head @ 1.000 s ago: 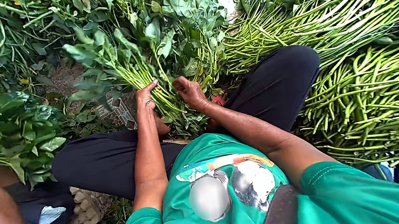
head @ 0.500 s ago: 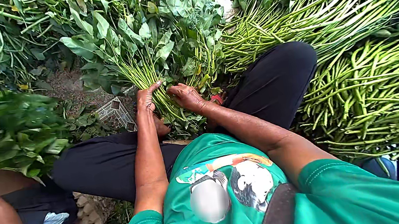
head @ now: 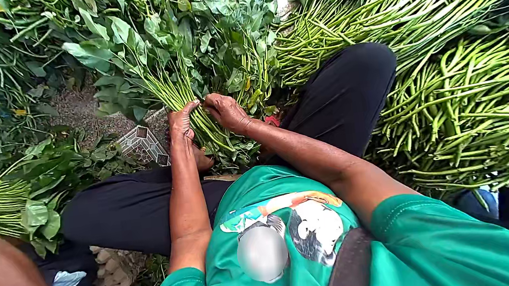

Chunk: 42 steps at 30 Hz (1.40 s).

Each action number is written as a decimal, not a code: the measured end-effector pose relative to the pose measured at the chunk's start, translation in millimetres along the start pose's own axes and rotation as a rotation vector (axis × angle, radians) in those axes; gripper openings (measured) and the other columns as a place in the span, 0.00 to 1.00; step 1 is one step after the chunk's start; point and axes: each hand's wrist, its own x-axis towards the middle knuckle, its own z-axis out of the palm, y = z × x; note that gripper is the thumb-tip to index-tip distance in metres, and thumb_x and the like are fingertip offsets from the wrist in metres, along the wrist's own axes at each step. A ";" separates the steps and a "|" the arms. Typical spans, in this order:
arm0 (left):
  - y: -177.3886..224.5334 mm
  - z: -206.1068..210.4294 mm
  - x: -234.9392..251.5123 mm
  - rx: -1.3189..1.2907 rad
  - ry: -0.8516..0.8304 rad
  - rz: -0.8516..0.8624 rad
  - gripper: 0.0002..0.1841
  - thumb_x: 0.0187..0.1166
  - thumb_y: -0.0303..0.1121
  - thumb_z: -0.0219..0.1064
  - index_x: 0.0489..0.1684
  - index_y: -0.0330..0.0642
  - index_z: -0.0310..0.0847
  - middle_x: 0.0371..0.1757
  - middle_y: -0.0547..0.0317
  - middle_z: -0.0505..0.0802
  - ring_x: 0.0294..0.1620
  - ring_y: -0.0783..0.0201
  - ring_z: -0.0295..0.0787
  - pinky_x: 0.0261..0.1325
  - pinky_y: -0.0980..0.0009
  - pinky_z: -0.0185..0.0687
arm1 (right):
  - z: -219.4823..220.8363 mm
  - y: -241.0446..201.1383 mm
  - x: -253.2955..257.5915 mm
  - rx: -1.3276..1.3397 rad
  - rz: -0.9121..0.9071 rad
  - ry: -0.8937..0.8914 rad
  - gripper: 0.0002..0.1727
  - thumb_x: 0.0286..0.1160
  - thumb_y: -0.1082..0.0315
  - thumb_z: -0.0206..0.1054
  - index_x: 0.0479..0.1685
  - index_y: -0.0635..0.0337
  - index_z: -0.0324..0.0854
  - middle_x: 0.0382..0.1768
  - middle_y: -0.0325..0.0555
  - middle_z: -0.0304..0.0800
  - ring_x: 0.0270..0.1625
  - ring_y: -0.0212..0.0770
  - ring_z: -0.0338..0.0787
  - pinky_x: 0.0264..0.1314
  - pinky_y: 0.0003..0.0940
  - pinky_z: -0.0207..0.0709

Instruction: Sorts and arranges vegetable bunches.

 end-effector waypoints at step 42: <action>11.9 -19.5 7.3 -0.242 -0.017 0.124 0.20 0.79 0.20 0.67 0.68 0.33 0.73 0.48 0.44 0.94 0.45 0.50 0.96 0.50 0.53 0.95 | -103.6 77.6 31.4 -0.118 0.826 0.072 0.27 0.81 0.65 0.65 0.78 0.66 0.75 0.78 0.69 0.76 0.77 0.69 0.79 0.75 0.71 0.73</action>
